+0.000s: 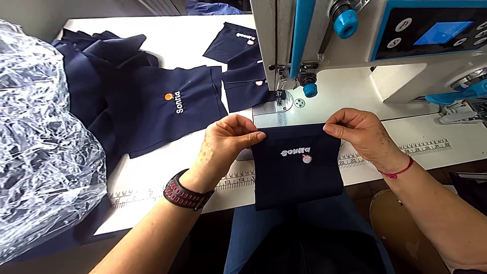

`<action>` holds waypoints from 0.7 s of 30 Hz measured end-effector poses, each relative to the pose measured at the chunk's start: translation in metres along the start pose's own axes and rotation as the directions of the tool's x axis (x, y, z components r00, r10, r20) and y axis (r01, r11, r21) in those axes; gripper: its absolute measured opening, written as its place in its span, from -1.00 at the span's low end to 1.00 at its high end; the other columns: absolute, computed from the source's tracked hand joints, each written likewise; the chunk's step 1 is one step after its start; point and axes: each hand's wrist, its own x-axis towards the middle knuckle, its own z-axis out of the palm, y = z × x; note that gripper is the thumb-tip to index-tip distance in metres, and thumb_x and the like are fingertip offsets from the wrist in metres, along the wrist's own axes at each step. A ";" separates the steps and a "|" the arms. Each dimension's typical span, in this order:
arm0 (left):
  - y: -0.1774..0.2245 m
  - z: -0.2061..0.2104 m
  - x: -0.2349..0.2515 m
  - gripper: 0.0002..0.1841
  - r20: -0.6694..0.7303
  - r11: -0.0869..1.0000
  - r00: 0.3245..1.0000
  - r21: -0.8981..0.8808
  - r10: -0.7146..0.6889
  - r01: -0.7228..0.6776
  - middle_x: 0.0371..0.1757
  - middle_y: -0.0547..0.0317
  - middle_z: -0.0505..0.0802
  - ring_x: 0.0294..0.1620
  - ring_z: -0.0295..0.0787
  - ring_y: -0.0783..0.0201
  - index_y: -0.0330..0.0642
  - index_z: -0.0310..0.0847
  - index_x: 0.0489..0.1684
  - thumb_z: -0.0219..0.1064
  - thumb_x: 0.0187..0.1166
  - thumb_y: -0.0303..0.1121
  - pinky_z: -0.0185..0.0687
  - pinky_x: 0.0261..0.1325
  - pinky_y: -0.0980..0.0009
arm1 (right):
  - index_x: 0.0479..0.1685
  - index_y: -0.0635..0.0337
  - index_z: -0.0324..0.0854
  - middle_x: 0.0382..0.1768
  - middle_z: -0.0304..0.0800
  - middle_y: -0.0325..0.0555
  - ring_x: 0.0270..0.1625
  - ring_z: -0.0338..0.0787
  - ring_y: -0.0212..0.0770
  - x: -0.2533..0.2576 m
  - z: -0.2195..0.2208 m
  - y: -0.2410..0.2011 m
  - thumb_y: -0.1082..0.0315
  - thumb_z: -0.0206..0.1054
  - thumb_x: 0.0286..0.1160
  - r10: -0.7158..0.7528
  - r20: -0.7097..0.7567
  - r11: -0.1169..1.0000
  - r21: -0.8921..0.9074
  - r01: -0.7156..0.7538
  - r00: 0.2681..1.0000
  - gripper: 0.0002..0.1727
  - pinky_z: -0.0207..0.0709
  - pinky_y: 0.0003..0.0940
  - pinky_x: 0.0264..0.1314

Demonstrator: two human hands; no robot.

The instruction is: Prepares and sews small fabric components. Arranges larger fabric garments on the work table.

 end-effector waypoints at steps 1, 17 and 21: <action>0.001 0.001 0.002 -0.68 -0.001 1.000 1.000 0.001 -0.015 0.015 -0.51 0.37 0.86 -0.50 0.81 0.52 -0.11 0.57 -0.26 0.46 0.28 -0.77 0.78 -0.30 0.58 | -0.30 0.15 0.65 -0.49 0.77 -0.40 -0.41 0.74 -0.60 0.001 0.001 -0.001 0.59 0.48 0.31 0.032 -0.025 0.999 -0.007 -0.033 0.999 -0.84 0.64 -0.70 -0.28; 0.009 -0.005 0.020 -0.87 0.044 0.963 0.992 0.249 -0.119 0.105 -0.55 0.35 0.87 -0.70 0.57 0.63 -0.24 0.91 -0.24 0.47 0.43 -0.63 0.48 -0.63 0.69 | -0.18 0.25 0.90 -0.41 0.90 -0.32 -0.55 0.72 -0.60 0.021 -0.014 0.004 0.59 0.51 0.31 0.103 0.044 0.980 -0.175 -0.093 0.994 -0.85 0.62 -0.71 -0.48; 0.007 -0.006 0.021 -0.88 0.058 0.959 0.996 0.278 -0.071 0.052 -0.55 0.37 0.86 -0.68 0.60 0.65 -0.24 0.90 -0.27 0.46 0.44 -0.63 0.51 -0.60 0.70 | -0.19 0.25 0.90 -0.45 0.85 -0.32 -0.55 0.72 -0.59 0.021 -0.016 0.006 0.57 0.53 0.29 0.057 0.046 0.978 -0.201 -0.046 0.997 -0.85 0.63 -0.71 -0.49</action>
